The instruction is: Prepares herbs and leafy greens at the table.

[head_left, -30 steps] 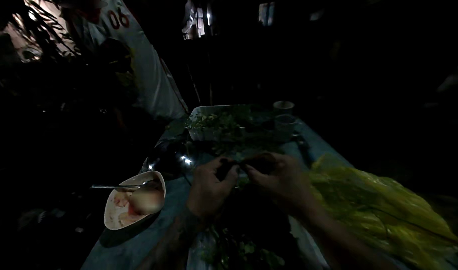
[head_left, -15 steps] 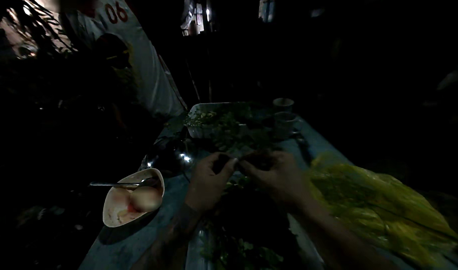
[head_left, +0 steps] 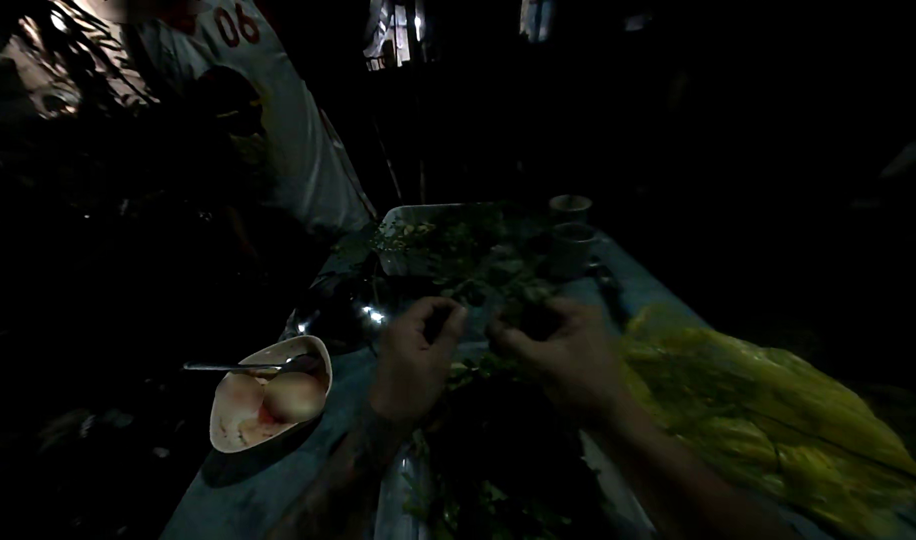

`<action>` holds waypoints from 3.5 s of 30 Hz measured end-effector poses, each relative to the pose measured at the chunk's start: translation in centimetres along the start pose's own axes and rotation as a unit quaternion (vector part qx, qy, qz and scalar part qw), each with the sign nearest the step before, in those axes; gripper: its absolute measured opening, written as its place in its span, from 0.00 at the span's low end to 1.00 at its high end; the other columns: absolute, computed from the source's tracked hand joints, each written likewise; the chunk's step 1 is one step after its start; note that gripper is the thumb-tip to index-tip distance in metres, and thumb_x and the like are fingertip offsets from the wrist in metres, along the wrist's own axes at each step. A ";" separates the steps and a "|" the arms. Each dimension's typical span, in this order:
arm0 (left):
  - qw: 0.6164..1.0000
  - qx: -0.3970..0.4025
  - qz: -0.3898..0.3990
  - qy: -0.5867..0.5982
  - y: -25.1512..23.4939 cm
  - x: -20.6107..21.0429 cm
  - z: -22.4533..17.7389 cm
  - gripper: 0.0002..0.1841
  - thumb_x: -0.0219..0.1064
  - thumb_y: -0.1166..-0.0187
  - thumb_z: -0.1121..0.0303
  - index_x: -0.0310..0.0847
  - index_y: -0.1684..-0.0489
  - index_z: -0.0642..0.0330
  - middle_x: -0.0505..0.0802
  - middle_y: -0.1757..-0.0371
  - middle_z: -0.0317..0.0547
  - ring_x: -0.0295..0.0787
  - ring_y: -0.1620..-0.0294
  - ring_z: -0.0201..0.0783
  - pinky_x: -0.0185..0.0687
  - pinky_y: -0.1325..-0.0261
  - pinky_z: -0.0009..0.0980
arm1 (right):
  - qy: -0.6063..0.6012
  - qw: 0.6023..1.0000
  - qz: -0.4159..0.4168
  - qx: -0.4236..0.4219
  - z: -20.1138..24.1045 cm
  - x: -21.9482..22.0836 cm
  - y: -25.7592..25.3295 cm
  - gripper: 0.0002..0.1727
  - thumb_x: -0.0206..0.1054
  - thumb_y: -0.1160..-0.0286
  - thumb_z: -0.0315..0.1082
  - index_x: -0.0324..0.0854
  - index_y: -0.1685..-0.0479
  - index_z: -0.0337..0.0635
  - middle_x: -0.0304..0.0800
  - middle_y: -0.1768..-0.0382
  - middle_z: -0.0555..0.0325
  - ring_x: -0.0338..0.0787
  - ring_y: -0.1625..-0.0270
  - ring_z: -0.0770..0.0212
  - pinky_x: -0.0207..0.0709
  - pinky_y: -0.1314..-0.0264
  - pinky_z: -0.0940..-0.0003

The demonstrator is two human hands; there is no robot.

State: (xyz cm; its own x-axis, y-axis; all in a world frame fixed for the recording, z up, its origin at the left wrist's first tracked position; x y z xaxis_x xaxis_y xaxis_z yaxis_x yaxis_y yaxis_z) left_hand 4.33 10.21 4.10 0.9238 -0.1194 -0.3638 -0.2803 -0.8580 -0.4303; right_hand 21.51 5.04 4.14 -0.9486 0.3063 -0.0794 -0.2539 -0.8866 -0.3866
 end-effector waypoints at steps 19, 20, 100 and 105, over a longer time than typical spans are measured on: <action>0.999 0.002 -0.049 -0.020 -0.8 -1.6 1.0 0.08 0.68 0.16 0.61 0.90 0.48 0.49 0.91 0.65 0.31 0.83 0.73 0.24 0.80 0.70 0.21 | 0.191 0.894 0.399 -0.078 0.8 1.7 2.8 0.12 0.74 0.31 0.33 0.92 0.49 0.56 0.93 0.50 0.71 0.90 0.46 0.75 0.87 0.41 0.71; 0.999 0.002 -0.046 -0.021 -0.8 -1.4 0.9 0.08 0.69 0.16 0.61 0.90 0.48 0.48 0.92 0.64 0.30 0.84 0.72 0.24 0.81 0.69 0.21 | 0.199 0.891 0.399 -0.080 0.8 1.6 2.9 0.15 0.74 0.31 0.33 0.92 0.46 0.58 0.92 0.47 0.72 0.89 0.43 0.75 0.87 0.38 0.70; 0.993 0.010 0.100 -0.065 -0.5 0.7 0.9 0.06 0.72 0.20 0.59 0.93 0.57 0.47 0.92 0.60 0.30 0.87 0.66 0.27 0.87 0.63 0.27 | 0.120 0.982 0.144 0.033 -0.6 -0.3 -0.9 0.02 0.77 0.29 0.32 0.94 0.65 0.50 0.90 0.75 0.65 0.86 0.76 0.70 0.82 0.76 0.74; 0.995 -0.003 0.062 -0.076 -1.0 -0.9 0.8 0.06 0.72 0.20 0.62 0.92 0.55 0.51 0.92 0.59 0.32 0.87 0.67 0.27 0.86 0.62 0.29 | 0.089 0.988 0.121 0.044 -0.8 -1.1 -1.1 0.01 0.76 0.31 0.31 0.92 0.65 0.47 0.91 0.74 0.62 0.88 0.74 0.67 0.85 0.72 0.70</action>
State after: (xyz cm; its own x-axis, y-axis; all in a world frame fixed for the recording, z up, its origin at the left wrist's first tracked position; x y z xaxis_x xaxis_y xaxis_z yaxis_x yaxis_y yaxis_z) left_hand 3.58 11.55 4.14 0.8314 -0.1481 -0.5356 -0.3886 -0.8440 -0.3698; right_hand 23.02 5.93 3.90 -0.9377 0.1310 -0.3220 -0.0471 -0.9657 -0.2555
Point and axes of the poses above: each hand's wrist, its own y-axis away from the middle knuckle, its own x-axis out of the palm, z = x × y, the point moved 10 cm from there along -y, towards the middle knuckle
